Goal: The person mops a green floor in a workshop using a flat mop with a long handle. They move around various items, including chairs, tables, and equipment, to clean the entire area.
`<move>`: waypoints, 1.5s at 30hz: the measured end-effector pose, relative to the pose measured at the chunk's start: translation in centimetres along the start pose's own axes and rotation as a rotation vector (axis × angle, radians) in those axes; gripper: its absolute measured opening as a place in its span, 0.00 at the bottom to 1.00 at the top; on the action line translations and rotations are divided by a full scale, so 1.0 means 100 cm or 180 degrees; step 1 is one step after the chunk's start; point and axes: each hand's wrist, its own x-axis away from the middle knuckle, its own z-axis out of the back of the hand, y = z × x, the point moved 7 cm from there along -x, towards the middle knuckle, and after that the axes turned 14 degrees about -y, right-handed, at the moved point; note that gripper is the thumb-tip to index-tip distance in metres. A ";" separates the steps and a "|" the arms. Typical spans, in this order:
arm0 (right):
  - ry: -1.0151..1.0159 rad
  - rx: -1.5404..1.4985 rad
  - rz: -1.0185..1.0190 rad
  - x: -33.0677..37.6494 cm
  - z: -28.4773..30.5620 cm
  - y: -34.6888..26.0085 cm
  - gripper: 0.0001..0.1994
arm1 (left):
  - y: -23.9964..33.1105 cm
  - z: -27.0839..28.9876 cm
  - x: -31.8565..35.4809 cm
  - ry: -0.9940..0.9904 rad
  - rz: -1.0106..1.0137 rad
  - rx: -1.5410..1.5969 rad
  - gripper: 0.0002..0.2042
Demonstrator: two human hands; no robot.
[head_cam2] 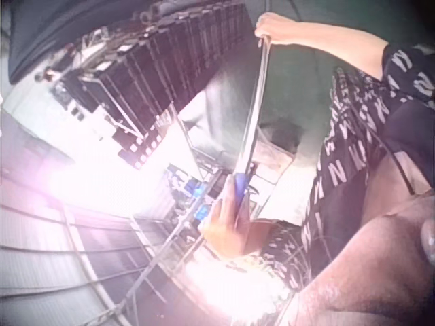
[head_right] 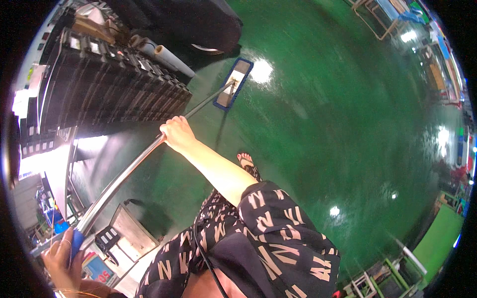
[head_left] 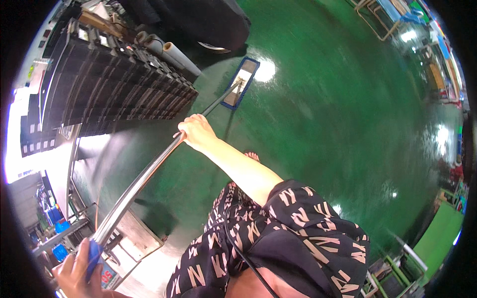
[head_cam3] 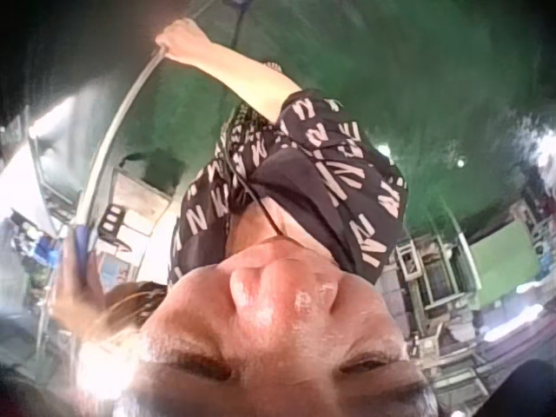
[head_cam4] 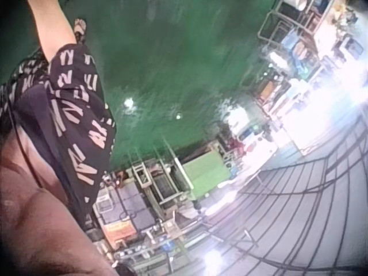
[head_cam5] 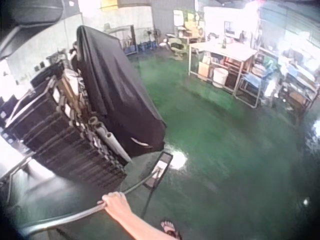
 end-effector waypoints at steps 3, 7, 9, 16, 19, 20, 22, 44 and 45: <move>0.0364 0.0112 -0.0072 0.028 0.035 0.004 0.12 | 0.014 0.031 -0.019 -0.0350 -0.0429 0.0237 0.25; 0.0708 0.0381 -0.0560 0.099 0.073 0.003 0.15 | 0.007 0.029 -0.019 -0.0367 -0.0746 -0.0040 0.27; 0.0904 0.0336 -0.0863 0.124 0.056 0.019 0.18 | 0.000 0.000 -0.027 -0.0054 -0.0502 -0.0186 0.27; 0.0403 0.0744 -0.1994 0.127 -0.030 0.070 0.14 | -0.072 -0.111 -0.091 0.0123 -0.0594 -0.0194 0.22; -0.0155 0.0745 -0.1779 0.066 -0.081 0.045 0.12 | -0.130 -0.130 -0.069 0.0118 -0.0198 0.0038 0.23; -0.0181 0.0747 -0.1554 0.045 -0.099 0.035 0.12 | -0.149 -0.138 -0.060 0.0186 -0.0082 0.0015 0.22; -0.0343 0.0808 -0.1171 0.001 -0.131 0.011 0.12 | -0.183 -0.154 -0.037 0.0213 0.0159 0.0001 0.22; 0.1008 -0.0494 -0.1222 0.210 -0.199 -0.168 0.10 | -0.121 -0.175 0.142 0.0278 -0.1854 -0.0315 0.26; 0.1156 -0.0460 -0.1356 0.243 -0.197 -0.175 0.14 | -0.098 -0.171 0.148 0.0266 -0.2109 -0.0338 0.25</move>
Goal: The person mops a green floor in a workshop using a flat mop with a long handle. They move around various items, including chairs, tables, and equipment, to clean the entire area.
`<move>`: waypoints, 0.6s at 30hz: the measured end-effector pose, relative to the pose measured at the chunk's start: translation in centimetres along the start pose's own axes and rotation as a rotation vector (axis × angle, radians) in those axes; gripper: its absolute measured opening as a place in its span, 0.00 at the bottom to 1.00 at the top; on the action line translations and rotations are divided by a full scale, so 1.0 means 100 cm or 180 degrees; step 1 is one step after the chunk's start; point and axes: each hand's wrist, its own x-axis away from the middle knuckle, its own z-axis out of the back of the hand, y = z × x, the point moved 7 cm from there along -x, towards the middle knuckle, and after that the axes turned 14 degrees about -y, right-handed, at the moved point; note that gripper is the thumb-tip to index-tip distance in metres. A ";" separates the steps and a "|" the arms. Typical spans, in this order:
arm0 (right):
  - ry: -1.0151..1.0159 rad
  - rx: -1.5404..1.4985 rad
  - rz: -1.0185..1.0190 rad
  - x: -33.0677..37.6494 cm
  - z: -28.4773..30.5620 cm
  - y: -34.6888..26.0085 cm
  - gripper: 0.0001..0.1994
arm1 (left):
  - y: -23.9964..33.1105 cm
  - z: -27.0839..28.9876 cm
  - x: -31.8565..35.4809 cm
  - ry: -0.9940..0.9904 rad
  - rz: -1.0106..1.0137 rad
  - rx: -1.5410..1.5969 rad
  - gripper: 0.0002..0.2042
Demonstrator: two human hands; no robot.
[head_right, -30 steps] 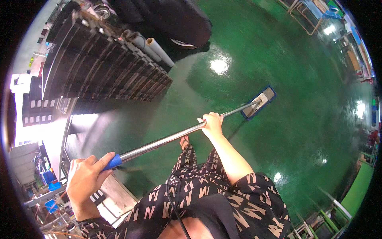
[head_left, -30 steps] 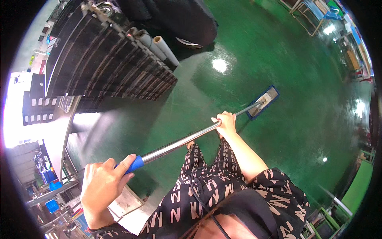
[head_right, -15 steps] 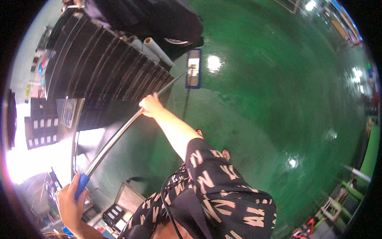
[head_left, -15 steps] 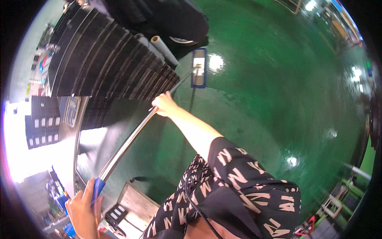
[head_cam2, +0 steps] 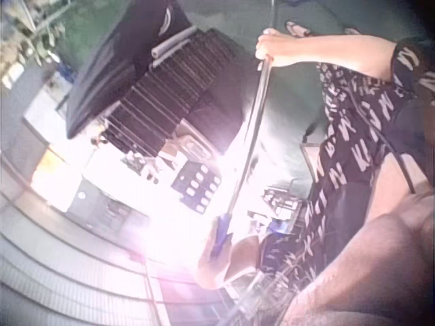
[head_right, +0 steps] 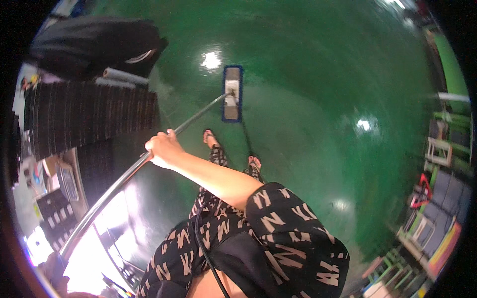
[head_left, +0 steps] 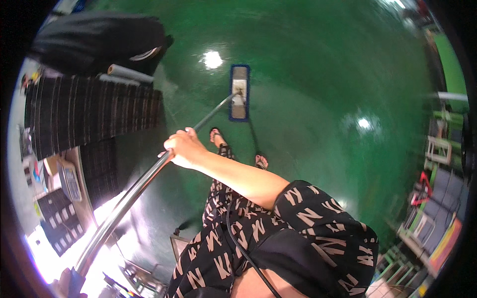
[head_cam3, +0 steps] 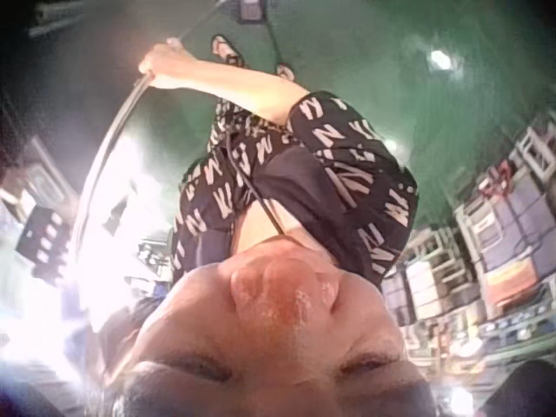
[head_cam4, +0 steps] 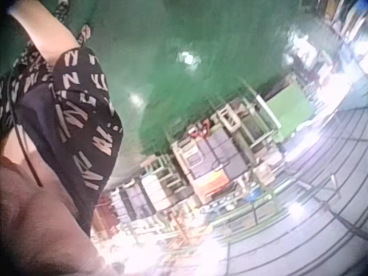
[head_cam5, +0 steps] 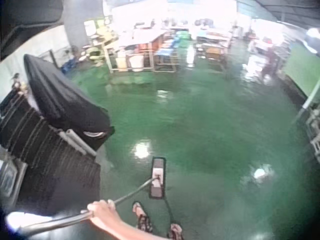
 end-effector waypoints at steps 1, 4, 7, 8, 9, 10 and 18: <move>0.0402 0.0117 0.0010 0.031 0.014 0.005 0.14 | 0.020 0.004 -0.006 0.0009 -0.0223 0.0007 0.25; 0.0564 0.0281 -0.0570 0.122 0.054 0.049 0.04 | 0.087 0.009 -0.038 -0.0064 -0.0921 -0.0011 0.23; 0.1255 0.0014 -0.0919 0.212 0.075 0.131 0.07 | 0.154 -0.004 -0.068 -0.0196 -0.1439 -0.0148 0.22; 0.1757 0.0216 -0.0774 0.246 0.086 0.136 0.09 | 0.175 -0.018 -0.077 -0.0250 -0.1494 -0.0229 0.21; 0.2213 0.0775 -0.1119 0.302 0.099 0.161 0.11 | 0.201 -0.039 -0.120 -0.0376 -0.1896 -0.0319 0.21; 0.2546 0.0914 -0.1504 0.353 0.101 0.187 0.11 | 0.234 -0.066 -0.149 -0.0498 -0.2022 -0.0559 0.21; 0.3009 -0.0792 -0.3839 0.515 -0.005 0.301 0.41 | 0.306 -0.297 -0.170 -0.0621 -0.2609 -0.1299 0.15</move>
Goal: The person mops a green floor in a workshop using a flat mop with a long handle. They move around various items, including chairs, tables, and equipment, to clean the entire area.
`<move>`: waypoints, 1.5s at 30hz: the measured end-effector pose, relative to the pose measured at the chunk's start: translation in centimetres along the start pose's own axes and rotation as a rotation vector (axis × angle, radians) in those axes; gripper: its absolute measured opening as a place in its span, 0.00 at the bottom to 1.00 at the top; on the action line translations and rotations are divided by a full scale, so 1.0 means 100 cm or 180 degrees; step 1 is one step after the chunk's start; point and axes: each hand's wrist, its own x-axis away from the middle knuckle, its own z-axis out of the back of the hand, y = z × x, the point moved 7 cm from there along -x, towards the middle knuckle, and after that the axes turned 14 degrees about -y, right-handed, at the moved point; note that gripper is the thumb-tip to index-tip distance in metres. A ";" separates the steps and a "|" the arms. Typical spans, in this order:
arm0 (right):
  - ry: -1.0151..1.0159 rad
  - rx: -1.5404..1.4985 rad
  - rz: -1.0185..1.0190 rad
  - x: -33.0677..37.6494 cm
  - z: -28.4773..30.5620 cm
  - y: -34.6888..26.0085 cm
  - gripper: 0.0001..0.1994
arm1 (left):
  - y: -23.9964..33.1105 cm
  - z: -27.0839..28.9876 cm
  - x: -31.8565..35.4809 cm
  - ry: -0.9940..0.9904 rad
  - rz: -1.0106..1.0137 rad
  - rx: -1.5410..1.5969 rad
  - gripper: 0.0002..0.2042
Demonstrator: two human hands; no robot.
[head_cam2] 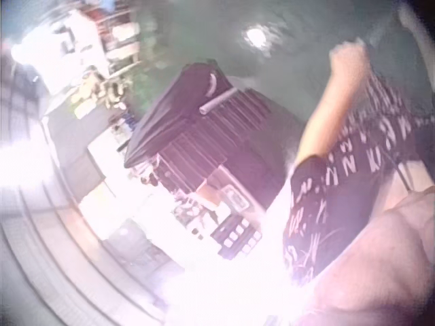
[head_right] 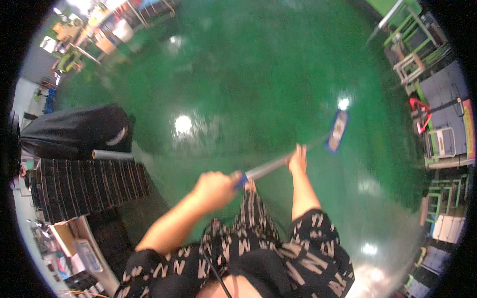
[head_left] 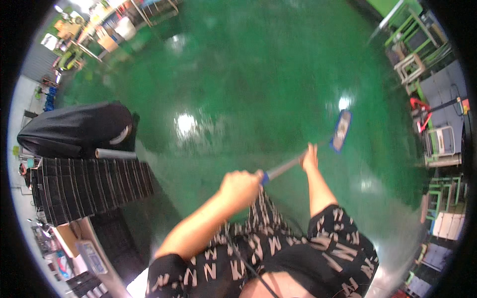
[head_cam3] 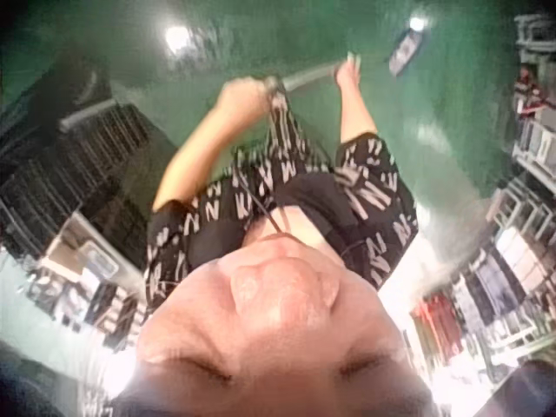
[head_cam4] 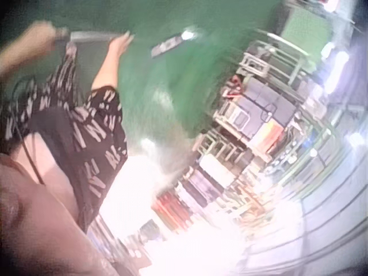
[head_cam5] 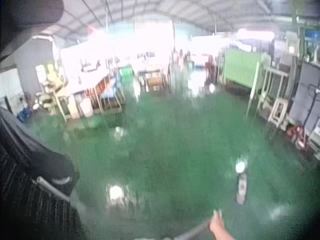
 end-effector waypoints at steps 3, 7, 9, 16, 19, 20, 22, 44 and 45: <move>0.0452 0.0785 -0.0030 -0.002 -0.022 0.011 0.46 | -0.011 -0.032 0.026 0.0118 -0.0029 0.0205 0.17; -0.0145 0.1666 0.0648 0.075 -0.106 -0.088 0.42 | -0.082 -0.049 0.139 -0.0185 0.0725 0.0071 0.12; -0.0300 0.1253 0.1161 0.137 -0.175 -0.146 0.36 | -0.121 -0.058 0.225 -0.0072 0.1067 0.0056 0.19; -0.1193 0.0891 0.2759 0.385 -0.384 -0.297 0.24 | -0.154 -0.103 0.545 0.0342 0.2611 0.0308 0.21; -0.1581 0.0902 0.3351 0.475 -0.453 -0.339 0.22 | -0.125 -0.126 0.635 0.0511 0.3247 0.0233 0.23; -0.1743 0.0818 0.3439 0.493 -0.466 -0.350 0.20 | -0.114 -0.130 0.652 0.0572 0.3361 0.0169 0.23; -0.1940 0.0580 0.3952 0.532 -0.498 -0.369 0.17 | -0.083 -0.129 0.681 0.0617 0.3708 0.0073 0.24; -0.2469 0.0425 0.4463 0.560 -0.283 -0.241 0.10 | 0.091 -0.065 0.586 0.0138 0.2074 0.0231 0.24; -0.2377 0.0424 0.4405 0.552 -0.258 -0.220 0.09 | 0.102 -0.062 0.576 0.0169 0.1982 0.0147 0.24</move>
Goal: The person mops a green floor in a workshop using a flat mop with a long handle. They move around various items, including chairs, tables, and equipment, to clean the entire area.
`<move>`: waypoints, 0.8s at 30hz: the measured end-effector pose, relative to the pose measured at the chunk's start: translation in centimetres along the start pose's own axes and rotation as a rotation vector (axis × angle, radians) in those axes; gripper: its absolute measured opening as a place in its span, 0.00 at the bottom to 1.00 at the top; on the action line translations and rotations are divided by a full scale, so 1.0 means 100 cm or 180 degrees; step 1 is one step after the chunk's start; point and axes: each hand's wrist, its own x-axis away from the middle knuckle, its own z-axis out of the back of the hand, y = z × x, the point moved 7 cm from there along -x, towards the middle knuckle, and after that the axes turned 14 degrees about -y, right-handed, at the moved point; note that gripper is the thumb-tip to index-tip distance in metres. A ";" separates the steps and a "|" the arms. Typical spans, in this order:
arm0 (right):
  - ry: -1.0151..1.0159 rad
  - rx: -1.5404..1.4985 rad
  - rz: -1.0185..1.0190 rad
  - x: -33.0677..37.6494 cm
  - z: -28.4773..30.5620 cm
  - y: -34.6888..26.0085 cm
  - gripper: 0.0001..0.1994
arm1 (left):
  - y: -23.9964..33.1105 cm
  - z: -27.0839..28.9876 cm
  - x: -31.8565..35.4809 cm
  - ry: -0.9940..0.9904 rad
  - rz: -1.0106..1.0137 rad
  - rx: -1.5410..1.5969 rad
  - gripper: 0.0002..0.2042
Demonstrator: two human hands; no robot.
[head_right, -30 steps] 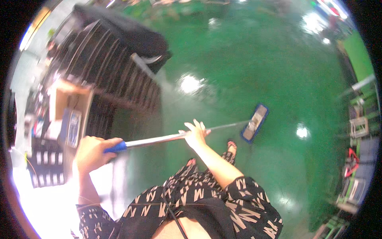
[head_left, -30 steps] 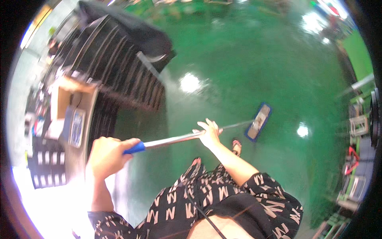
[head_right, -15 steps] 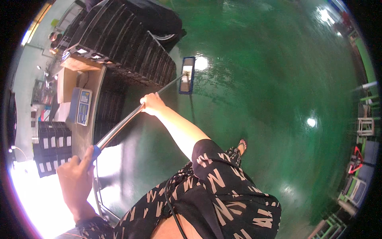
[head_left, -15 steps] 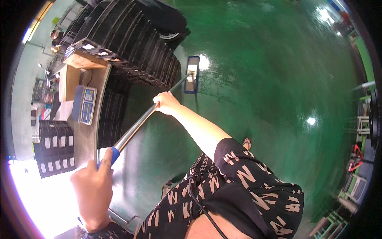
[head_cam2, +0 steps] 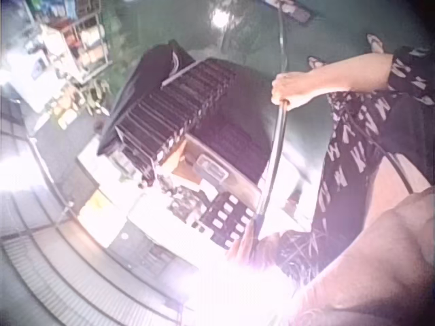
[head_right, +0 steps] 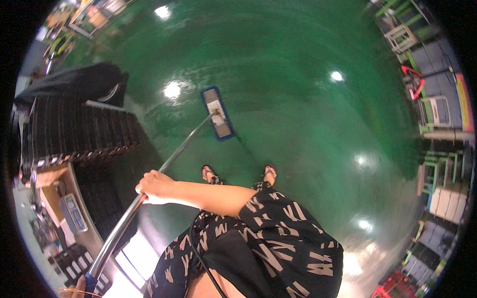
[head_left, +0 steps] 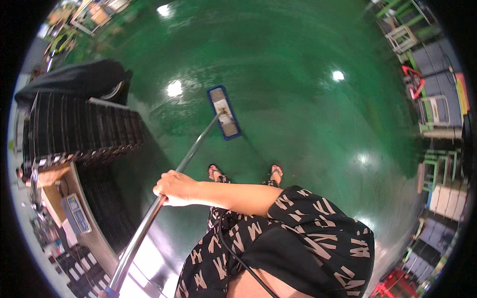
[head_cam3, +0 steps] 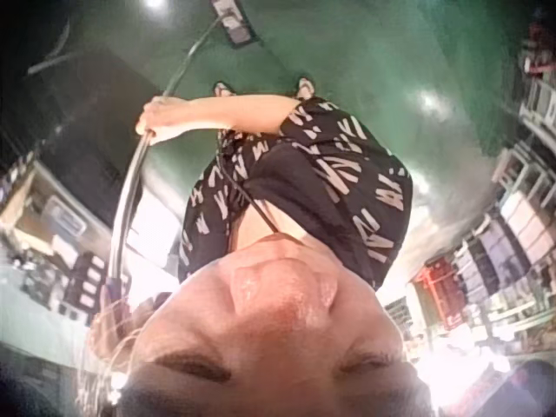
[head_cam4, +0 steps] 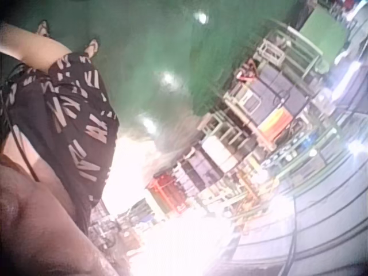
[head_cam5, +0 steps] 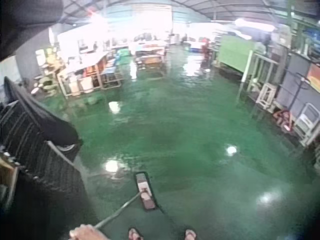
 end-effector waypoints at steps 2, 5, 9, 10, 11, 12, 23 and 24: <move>-0.0126 0.0095 -0.0332 0.063 0.026 0.015 0.09 | 0.030 -0.003 -0.009 0.0074 -0.0195 -0.0069 0.24; 0.0043 0.0037 -0.0860 0.158 0.068 0.064 0.09 | 0.083 -0.009 -0.039 0.0167 -0.0715 -0.0062 0.25; 0.0752 0.0577 -0.2009 0.304 0.123 0.162 0.14 | 0.200 -0.040 -0.163 -0.0015 -0.1614 0.0731 0.24; 0.1208 0.0833 -0.2125 0.353 0.134 0.193 0.12 | 0.250 -0.044 -0.193 -0.0184 -0.1640 0.0771 0.21; 0.1411 0.0928 -0.2237 0.393 0.150 0.209 0.11 | 0.284 -0.057 -0.219 0.0036 -0.2069 0.0763 0.21; 0.1740 0.0809 -0.2688 0.441 0.160 0.222 0.11 | 0.321 -0.074 -0.249 -0.0402 -0.1780 0.0613 0.20; 0.1796 0.0225 -0.4616 0.601 0.092 0.272 0.47 | 0.450 -0.217 -0.307 -0.0399 -0.1853 0.0313 0.21; 0.1819 0.0366 -0.4464 0.582 0.088 0.268 0.46 | 0.422 -0.208 -0.299 -0.0351 -0.1775 0.0223 0.22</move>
